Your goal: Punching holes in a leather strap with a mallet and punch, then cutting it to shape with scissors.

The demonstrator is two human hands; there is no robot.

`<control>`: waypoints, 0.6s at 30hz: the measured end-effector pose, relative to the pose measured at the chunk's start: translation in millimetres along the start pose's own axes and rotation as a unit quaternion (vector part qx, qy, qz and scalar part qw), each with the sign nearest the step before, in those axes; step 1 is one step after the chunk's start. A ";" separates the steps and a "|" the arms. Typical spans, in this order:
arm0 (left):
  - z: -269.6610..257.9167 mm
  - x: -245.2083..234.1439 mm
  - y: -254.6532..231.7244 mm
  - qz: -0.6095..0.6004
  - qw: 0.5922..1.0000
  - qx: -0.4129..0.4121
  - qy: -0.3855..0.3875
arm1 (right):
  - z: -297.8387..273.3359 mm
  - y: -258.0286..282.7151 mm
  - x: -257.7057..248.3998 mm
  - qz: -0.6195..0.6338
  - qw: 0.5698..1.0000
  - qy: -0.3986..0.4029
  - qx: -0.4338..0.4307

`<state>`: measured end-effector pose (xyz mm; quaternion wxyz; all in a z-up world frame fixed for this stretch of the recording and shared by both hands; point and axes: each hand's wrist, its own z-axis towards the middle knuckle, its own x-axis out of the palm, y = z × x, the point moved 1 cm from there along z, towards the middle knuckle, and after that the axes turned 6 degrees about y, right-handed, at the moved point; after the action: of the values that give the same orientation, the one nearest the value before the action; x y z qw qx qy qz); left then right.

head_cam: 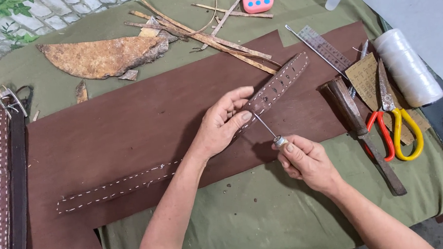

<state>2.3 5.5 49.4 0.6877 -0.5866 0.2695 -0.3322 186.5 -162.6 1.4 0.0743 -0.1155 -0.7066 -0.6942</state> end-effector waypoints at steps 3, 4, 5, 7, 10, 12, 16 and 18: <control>0.1 -1.2 -4.7 0.010 1.000 0.011 0.010 | -1.9 -5.5 -6.7 0.040 0.999 0.003 0.002; 0.1 -0.9 -3.5 0.010 1.000 0.010 0.010 | -0.9 -6.6 -9.2 0.041 0.999 0.003 0.002; 0.0 -0.6 -2.1 0.001 1.000 0.007 0.005 | 0.1 -7.4 -11.3 0.052 0.998 0.017 -0.016; 0.1 0.3 -0.8 -0.009 1.000 0.003 0.002 | 1.6 -4.8 -11.8 0.064 0.997 0.031 -0.034; -0.6 2.2 -1.9 -0.014 1.000 0.005 -0.003 | 0.8 0.0 -8.4 0.004 0.998 0.016 -0.057; -1.2 3.5 -3.6 0.005 1.000 0.006 -0.011 | -3.1 -3.6 -9.3 -0.184 0.977 -0.059 -0.090; -1.7 6.6 -0.2 0.044 0.999 0.001 -0.023 | -17.7 -18.6 -14.8 -0.353 0.919 -0.153 -0.088; -2.3 9.3 -1.2 0.093 0.995 -0.015 -0.038 | -16.4 -14.2 -10.1 -0.410 0.883 -0.162 -0.158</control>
<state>6.3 -3.2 50.5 0.7165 -0.5817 0.3011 -0.2400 191.5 -179.7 -14.5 -0.3520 0.0635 -0.5740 -0.7365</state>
